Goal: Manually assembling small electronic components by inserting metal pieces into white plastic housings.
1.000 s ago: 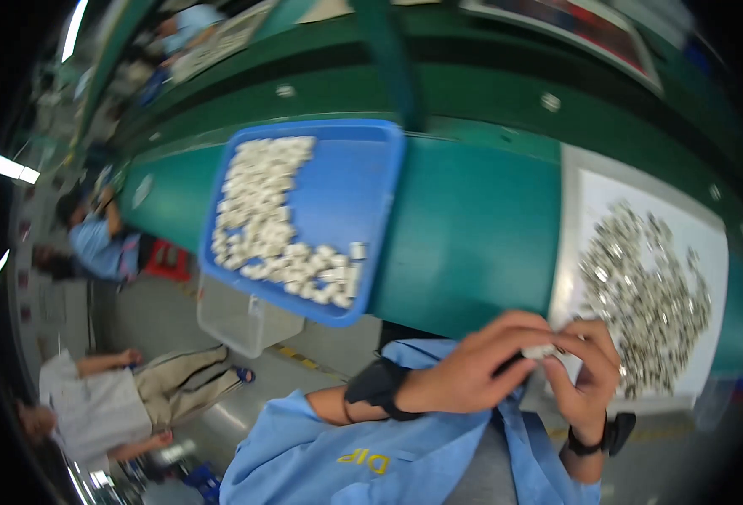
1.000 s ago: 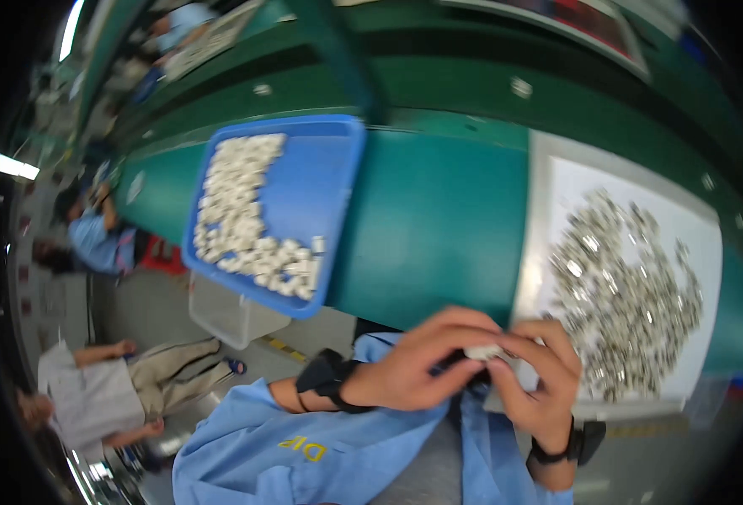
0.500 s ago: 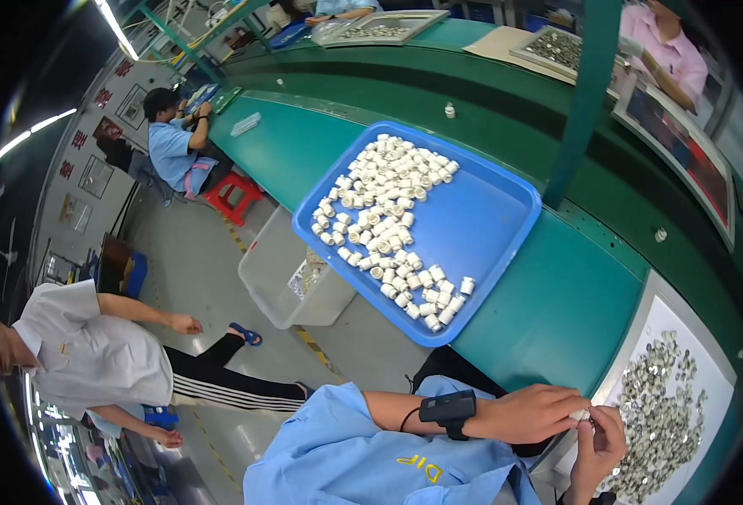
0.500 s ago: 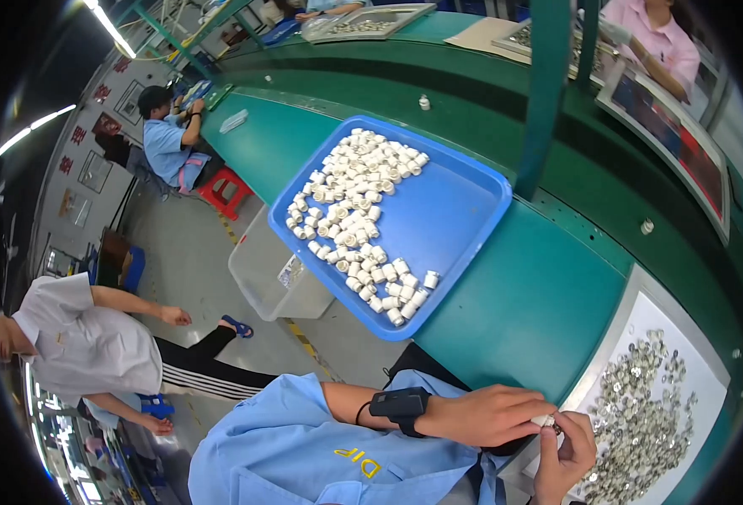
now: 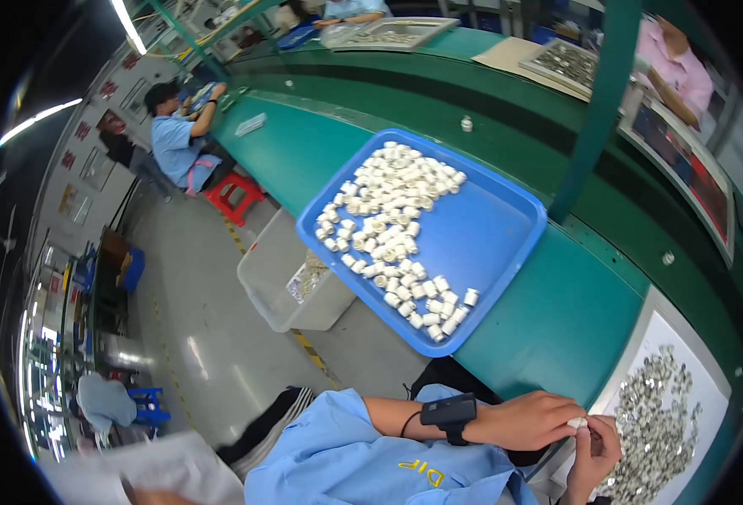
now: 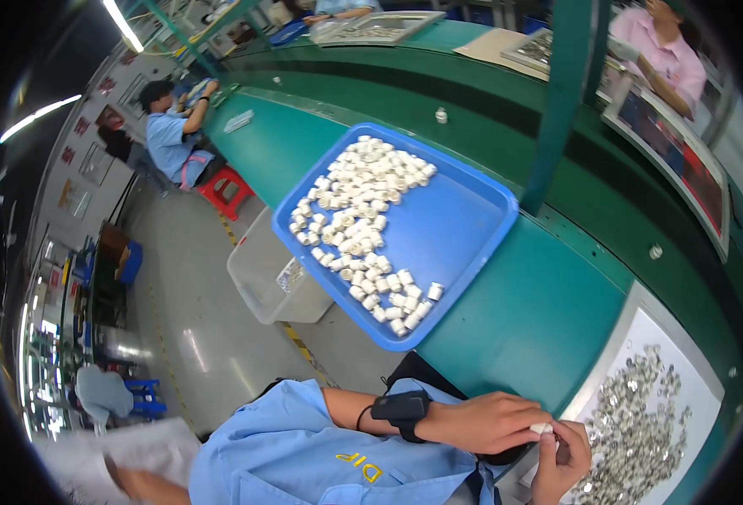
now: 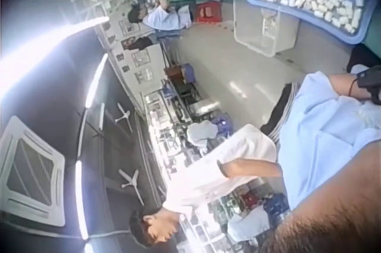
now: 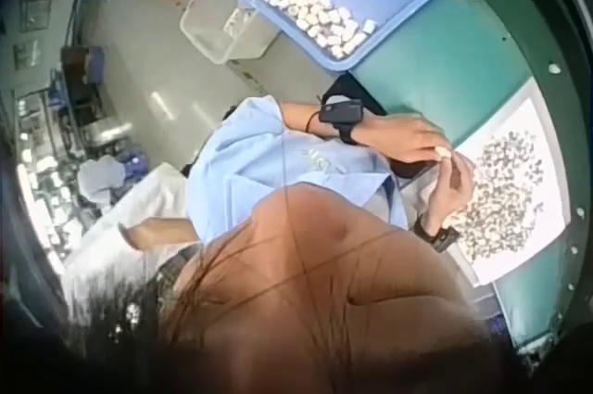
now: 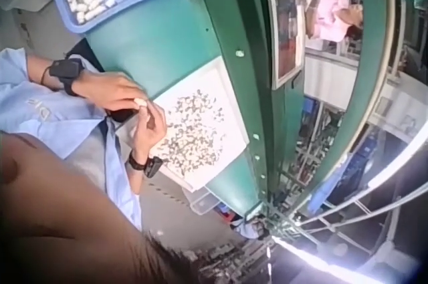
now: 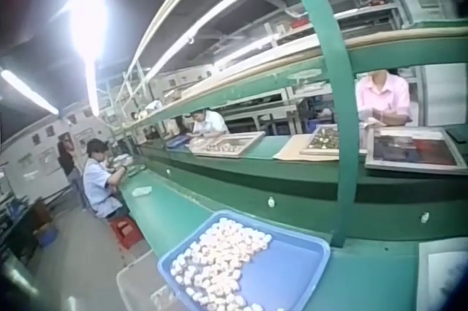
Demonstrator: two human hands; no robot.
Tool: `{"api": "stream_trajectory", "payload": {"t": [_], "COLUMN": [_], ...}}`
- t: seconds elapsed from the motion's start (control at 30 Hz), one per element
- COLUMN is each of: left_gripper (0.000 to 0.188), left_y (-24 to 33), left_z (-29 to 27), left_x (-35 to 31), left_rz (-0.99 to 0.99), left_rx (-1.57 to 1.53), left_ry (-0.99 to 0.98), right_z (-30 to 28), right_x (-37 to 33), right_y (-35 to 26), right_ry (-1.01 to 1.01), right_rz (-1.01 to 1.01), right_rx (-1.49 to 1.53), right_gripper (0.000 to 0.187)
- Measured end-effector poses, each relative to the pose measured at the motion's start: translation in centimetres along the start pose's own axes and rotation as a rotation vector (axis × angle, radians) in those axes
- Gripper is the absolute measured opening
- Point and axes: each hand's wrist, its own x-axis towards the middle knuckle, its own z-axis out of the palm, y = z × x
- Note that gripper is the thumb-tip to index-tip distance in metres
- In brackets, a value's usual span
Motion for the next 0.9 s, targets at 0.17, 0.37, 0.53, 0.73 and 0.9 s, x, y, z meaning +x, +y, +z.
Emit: {"api": "stream_trajectory", "payload": {"t": [0.17, 0.37, 0.53, 0.73, 0.9], "left_gripper": [0.022, 0.031, 0.035, 0.034, 0.033], "left_y": [-5.7, -9.2, -10.6, -10.6, -10.4], "left_z": [-0.5, 4.9, 7.9, 9.2, 9.5], "left_x": [5.3, 11.7, 13.8, 13.9, 13.7], "left_rz": [-0.145, -0.072, 0.065, 0.035, -0.025], "left_rx": [-0.134, -0.107, -0.036, -0.048, -0.121], "left_ry": [-0.044, -0.029, -0.025, -0.054, -0.081], "right_z": [-1.9, -9.1, -11.3, -12.9, -13.3], "right_x": [6.6, 11.0, 10.4, 10.4, 10.2], "right_y": [2.7, 7.0, 9.2, 10.8, 11.9], "right_ry": [-0.064, -0.100, 0.012, -0.029, -0.030], "right_rz": [-0.080, -0.165, -0.249, -0.464, -0.537], "right_rx": [-0.187, -0.052, 0.045, -0.046, -0.095], "right_gripper": [0.024, 0.027, 0.026, 0.024, 0.024]}}
